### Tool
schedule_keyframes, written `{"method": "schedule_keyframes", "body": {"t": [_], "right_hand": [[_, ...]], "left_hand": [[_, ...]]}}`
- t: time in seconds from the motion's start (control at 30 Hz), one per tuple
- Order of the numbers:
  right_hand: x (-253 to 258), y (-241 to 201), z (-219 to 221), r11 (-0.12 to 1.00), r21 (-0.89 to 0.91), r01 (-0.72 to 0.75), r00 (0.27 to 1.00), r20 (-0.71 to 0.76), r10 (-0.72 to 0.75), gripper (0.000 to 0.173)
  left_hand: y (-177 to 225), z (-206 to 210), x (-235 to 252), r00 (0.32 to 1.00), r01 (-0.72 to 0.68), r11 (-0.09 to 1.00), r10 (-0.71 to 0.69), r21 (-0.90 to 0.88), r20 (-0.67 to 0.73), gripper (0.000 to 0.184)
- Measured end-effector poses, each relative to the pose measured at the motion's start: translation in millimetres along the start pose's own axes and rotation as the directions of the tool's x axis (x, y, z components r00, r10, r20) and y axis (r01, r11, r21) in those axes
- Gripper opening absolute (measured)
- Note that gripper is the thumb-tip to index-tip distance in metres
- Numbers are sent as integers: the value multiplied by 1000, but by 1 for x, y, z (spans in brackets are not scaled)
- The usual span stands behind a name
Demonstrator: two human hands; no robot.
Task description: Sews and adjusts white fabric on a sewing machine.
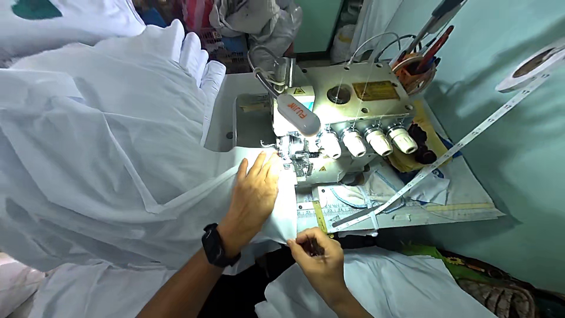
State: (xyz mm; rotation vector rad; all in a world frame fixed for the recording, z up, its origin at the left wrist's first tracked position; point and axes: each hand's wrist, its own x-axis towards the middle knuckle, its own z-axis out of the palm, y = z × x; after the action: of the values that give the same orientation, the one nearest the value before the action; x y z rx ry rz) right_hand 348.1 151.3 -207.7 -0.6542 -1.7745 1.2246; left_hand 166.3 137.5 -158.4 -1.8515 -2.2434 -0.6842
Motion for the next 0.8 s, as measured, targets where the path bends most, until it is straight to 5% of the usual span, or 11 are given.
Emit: {"method": "schedule_keyframes", "body": {"t": [0.3,0.47,0.57,0.63,0.7,0.8], "right_hand": [[69,5,23,993,90,81,992,-99,-72,7],[92,16,30,949,-260,179,965,-140,-220,13],[91,15,34,912,-364,189,954,-153,-259,15],[82,16,33,942,-254,219,956,-138,-259,14],[67,18,33,957,-93,276,954,-94,-285,13],[42,32,27,955,-90,284,959,6,-285,14]], "left_hand": [[-49,-9,70,996,62,983,-49,-174,80,26],[-59,-21,99,964,244,937,-206,-249,168,36],[-98,10,113,981,192,944,-193,-267,22,47],[-135,47,120,958,154,947,-214,-283,-192,54],[-135,36,116,916,283,872,-369,-399,-157,61],[-96,-28,92,822,473,666,-570,-577,15,70]]}}
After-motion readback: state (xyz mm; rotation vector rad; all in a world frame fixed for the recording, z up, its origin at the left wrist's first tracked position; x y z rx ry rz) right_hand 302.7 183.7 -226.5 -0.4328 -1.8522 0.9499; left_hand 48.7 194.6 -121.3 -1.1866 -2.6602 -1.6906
